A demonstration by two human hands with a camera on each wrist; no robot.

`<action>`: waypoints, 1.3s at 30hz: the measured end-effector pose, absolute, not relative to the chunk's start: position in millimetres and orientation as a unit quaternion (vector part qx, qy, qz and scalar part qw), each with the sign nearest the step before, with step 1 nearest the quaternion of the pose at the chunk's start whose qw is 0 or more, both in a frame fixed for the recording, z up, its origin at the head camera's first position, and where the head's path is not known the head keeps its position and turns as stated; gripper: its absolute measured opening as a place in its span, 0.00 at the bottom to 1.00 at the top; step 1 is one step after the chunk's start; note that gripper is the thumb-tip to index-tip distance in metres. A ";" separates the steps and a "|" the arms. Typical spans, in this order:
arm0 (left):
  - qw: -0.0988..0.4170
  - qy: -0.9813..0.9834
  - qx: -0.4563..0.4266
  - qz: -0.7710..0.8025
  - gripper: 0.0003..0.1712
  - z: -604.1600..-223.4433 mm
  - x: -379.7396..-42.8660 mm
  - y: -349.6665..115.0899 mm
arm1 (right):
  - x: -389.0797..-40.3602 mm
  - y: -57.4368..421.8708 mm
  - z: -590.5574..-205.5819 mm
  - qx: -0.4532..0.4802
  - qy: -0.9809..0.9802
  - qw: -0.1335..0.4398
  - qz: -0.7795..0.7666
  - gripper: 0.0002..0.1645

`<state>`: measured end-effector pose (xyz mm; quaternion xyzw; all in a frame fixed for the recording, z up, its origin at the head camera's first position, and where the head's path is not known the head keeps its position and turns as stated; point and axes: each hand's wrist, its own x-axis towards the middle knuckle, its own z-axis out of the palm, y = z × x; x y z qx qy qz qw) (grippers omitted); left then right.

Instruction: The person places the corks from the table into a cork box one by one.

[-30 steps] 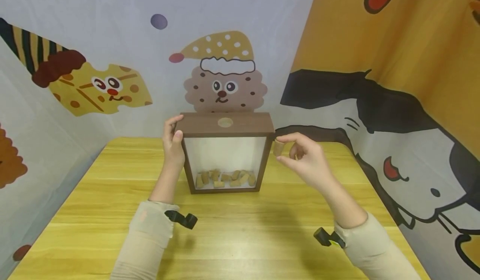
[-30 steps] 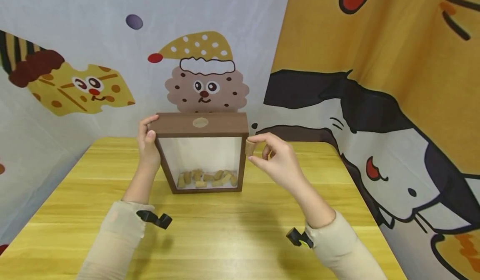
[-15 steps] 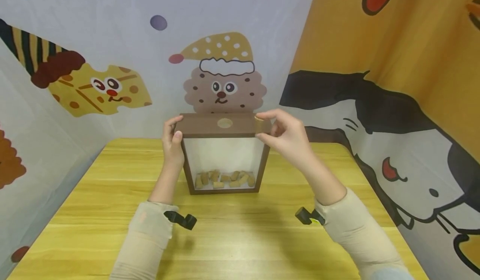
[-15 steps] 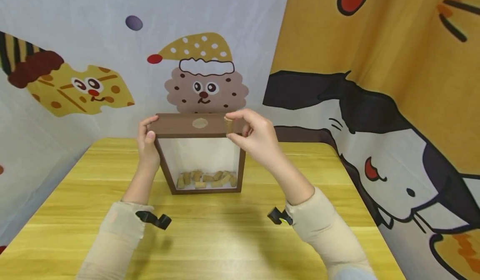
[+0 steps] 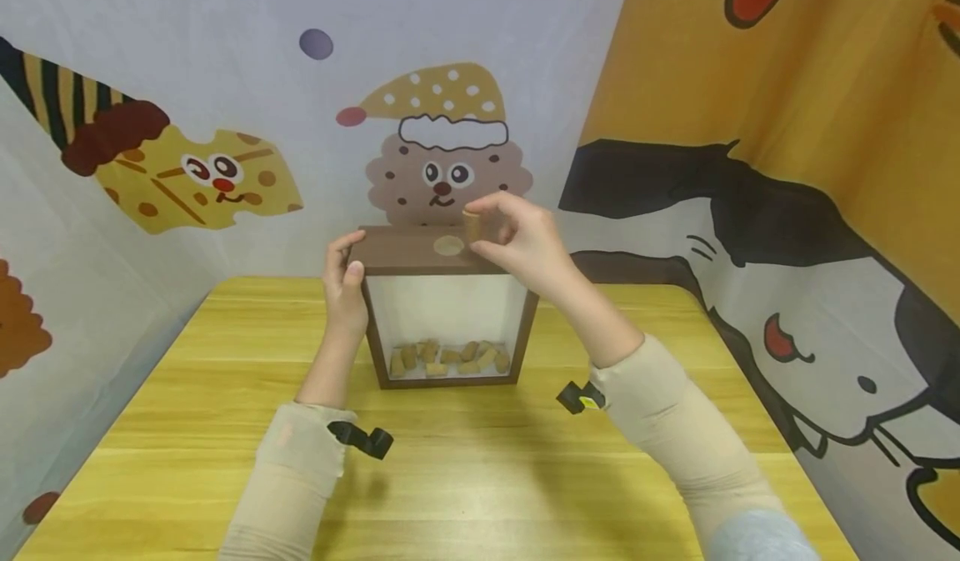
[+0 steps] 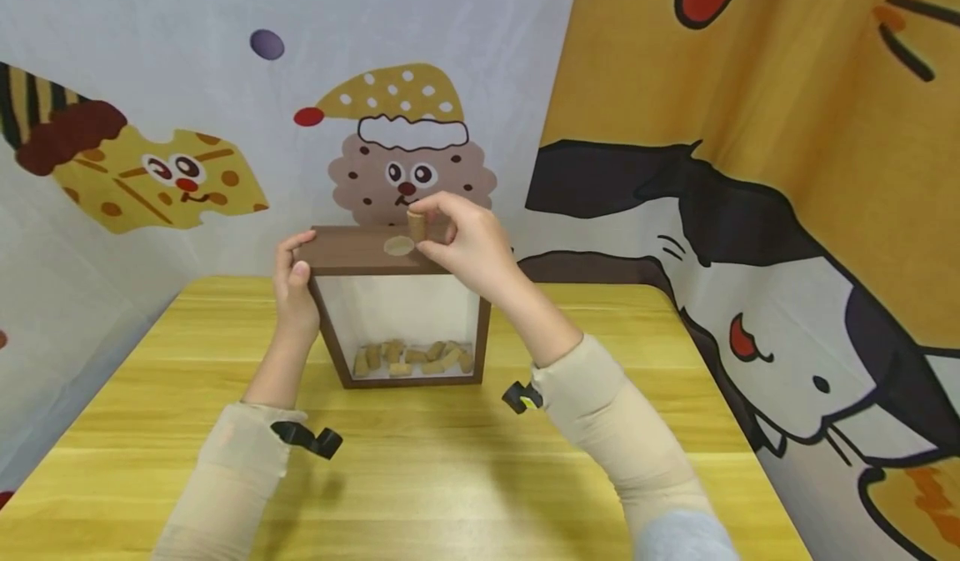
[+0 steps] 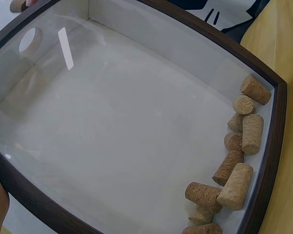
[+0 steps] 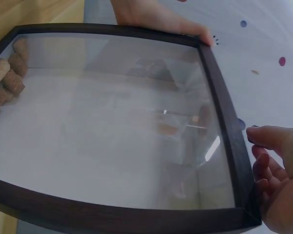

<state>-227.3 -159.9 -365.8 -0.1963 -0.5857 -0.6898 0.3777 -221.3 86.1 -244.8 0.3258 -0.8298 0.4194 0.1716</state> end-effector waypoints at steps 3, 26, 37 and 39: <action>0.376 -0.585 -0.194 -0.691 0.47 -364.0 -226.3 -159.5 | -225.6 80.4 -244.4 0.329 -0.834 0.168 0.410 0.24; 0.371 -0.590 -0.186 -0.693 0.49 -363.3 -226.2 -159.8 | -235.1 62.0 -243.5 0.307 -0.874 0.124 0.356 0.27; 0.365 -0.590 -0.184 -0.696 0.49 -365.2 -226.3 -159.7 | -234.8 62.1 -244.2 0.304 -0.876 0.124 0.353 0.29; 0.365 -0.592 -0.184 -0.695 0.49 -365.7 -226.4 -159.9 | -234.7 62.3 -244.5 0.305 -0.876 0.123 0.354 0.29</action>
